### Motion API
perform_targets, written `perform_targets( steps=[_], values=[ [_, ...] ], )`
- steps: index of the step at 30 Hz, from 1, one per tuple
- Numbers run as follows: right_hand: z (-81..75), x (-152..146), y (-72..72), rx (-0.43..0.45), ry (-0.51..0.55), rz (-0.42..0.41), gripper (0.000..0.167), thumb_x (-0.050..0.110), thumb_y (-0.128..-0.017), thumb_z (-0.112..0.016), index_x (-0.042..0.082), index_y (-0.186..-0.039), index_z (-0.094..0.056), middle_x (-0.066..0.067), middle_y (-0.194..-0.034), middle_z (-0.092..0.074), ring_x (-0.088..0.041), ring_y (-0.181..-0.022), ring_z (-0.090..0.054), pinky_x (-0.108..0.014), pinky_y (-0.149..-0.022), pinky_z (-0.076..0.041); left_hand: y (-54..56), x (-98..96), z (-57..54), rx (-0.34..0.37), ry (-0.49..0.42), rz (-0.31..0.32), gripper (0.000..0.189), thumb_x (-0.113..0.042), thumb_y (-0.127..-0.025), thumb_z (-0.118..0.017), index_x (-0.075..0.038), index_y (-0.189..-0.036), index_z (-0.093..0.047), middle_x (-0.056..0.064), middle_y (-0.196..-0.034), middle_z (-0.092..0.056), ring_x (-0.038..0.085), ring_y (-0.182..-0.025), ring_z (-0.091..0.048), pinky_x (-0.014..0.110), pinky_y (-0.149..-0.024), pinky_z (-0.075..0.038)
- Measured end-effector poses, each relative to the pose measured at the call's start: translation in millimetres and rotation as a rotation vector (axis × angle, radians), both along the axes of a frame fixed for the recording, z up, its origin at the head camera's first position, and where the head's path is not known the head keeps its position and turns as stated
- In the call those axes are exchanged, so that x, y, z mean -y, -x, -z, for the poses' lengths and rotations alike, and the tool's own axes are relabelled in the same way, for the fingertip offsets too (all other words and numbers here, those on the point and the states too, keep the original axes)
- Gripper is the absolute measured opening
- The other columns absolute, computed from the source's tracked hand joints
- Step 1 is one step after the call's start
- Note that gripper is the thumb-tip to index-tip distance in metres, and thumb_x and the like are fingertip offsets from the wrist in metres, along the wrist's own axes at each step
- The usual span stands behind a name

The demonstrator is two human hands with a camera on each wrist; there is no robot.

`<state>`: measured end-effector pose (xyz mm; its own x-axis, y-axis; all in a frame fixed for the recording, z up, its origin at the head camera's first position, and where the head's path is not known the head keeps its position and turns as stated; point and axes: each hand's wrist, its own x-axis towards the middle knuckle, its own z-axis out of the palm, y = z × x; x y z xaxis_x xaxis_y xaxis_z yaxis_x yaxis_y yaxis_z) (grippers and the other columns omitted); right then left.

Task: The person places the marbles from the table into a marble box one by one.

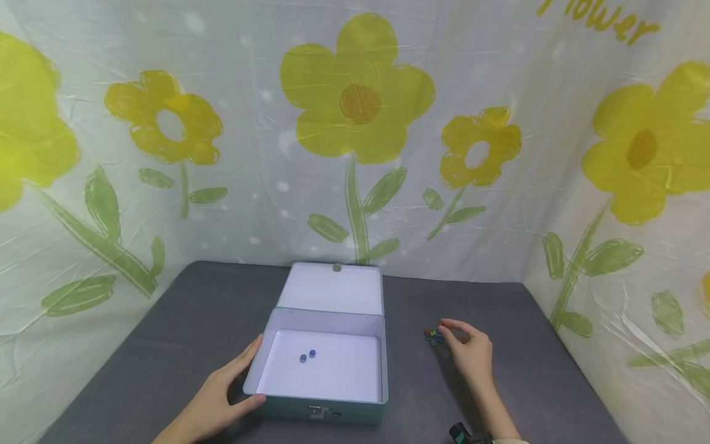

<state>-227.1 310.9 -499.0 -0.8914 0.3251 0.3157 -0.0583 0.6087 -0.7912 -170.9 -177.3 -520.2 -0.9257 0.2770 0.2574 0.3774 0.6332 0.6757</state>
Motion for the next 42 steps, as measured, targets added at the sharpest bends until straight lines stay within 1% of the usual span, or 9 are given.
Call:
perform_targets(
  steps=[6,12,16,22,25,31,35,37,42],
  values=[
    [-3.4,3,-0.6,0.006,0.039,-0.004,0.024,0.031,-0.099,-0.078,0.013,-0.114,-0.083,-0.013,-0.122,-0.078,-0.009,-0.083,-0.077,-0.027,-0.051,-0.05,-1.5,0.4,0.0,-0.024,0.005,0.001,0.098,-0.05,-0.089,-0.084,-0.015,-0.166,-0.037,0.006,-0.17,-0.036,0.03,-0.152,-0.041,0.064,-0.114,-0.043],
    [-9.5,6,0.6,0.009,0.115,-0.022,0.029,0.034,-0.099,-0.078,0.011,-0.117,-0.082,-0.008,-0.12,-0.079,-0.018,-0.086,-0.079,-0.029,-0.046,-0.041,-0.9,0.3,0.8,-0.062,0.002,0.01,0.098,-0.048,-0.088,-0.086,-0.016,-0.167,-0.037,0.008,-0.169,-0.039,0.03,-0.151,-0.042,0.063,-0.112,-0.045],
    [-12.9,13,3.7,0.002,0.163,-0.04,0.031,0.034,-0.098,-0.08,0.01,-0.118,-0.081,0.001,-0.115,-0.08,-0.021,-0.067,-0.073,-0.028,-0.041,-0.035,0.1,1.1,0.4,-0.077,0.007,0.013,0.099,-0.048,-0.088,-0.086,-0.018,-0.167,-0.035,0.01,-0.169,-0.04,0.03,-0.151,-0.043,0.063,-0.112,-0.045],
    [-17.6,25,6.7,-0.017,0.206,-0.071,0.026,0.029,-0.097,-0.081,0.01,-0.114,-0.082,0.006,-0.107,-0.082,-0.025,-0.066,-0.072,-0.026,-0.04,-0.031,-0.6,0.7,-0.6,-0.031,0.005,0.01,0.099,-0.052,-0.089,-0.083,-0.016,-0.167,-0.035,0.007,-0.17,-0.036,0.03,-0.153,-0.04,0.064,-0.113,-0.043],
    [-20.3,30,7.6,-0.019,0.222,-0.09,0.025,0.027,-0.097,-0.081,0.009,-0.114,-0.082,0.004,-0.108,-0.082,-0.025,-0.057,-0.065,-0.025,-0.04,-0.03,-0.9,0.4,-0.8,-0.029,0.009,0.014,0.099,-0.051,-0.089,-0.083,-0.015,-0.167,-0.035,0.008,-0.17,-0.036,0.032,-0.153,-0.04,0.065,-0.113,-0.043],
    [-23.3,39,11.0,-0.032,0.237,-0.116,0.024,0.025,-0.098,-0.08,0.006,-0.114,-0.081,-0.011,-0.116,-0.08,-0.017,-0.073,-0.078,-0.023,-0.04,-0.033,-1.9,0.4,0.4,-0.04,0.015,0.01,0.098,-0.051,-0.089,-0.084,-0.018,-0.168,-0.034,0.004,-0.17,-0.036,0.029,-0.152,-0.04,0.063,-0.113,-0.045],
    [-24.1,45,14.5,-0.053,0.253,-0.147,0.023,0.022,-0.098,-0.08,0.005,-0.113,-0.081,-0.015,-0.117,-0.079,-0.02,-0.085,-0.081,-0.022,-0.055,-0.056,-1.1,0.8,1.0,-0.077,0.014,0.011,0.098,-0.049,-0.088,-0.085,-0.017,-0.167,-0.036,0.007,-0.169,-0.039,0.031,-0.151,-0.043,0.063,-0.112,-0.046],
    [-24.2,48,16.0,-0.061,0.259,-0.154,0.022,0.021,-0.097,-0.081,0.005,-0.113,-0.082,-0.016,-0.117,-0.079,-0.02,-0.086,-0.081,-0.023,-0.062,-0.06,-0.7,0.9,1.1,-0.087,0.014,0.01,0.099,-0.049,-0.088,-0.085,-0.018,-0.167,-0.036,0.008,-0.169,-0.04,0.032,-0.151,-0.044,0.063,-0.111,-0.046],
    [-22.4,55,17.9,-0.066,0.256,-0.159,0.019,0.02,-0.097,-0.081,0.006,-0.11,-0.082,-0.015,-0.113,-0.08,-0.024,-0.082,-0.08,-0.019,-0.053,-0.047,-1.2,0.2,1.0,-0.081,0.016,0.009,0.099,-0.051,-0.087,-0.085,-0.019,-0.167,-0.036,0.009,-0.168,-0.04,0.03,-0.15,-0.043,0.063,-0.111,-0.046]
  ],
)
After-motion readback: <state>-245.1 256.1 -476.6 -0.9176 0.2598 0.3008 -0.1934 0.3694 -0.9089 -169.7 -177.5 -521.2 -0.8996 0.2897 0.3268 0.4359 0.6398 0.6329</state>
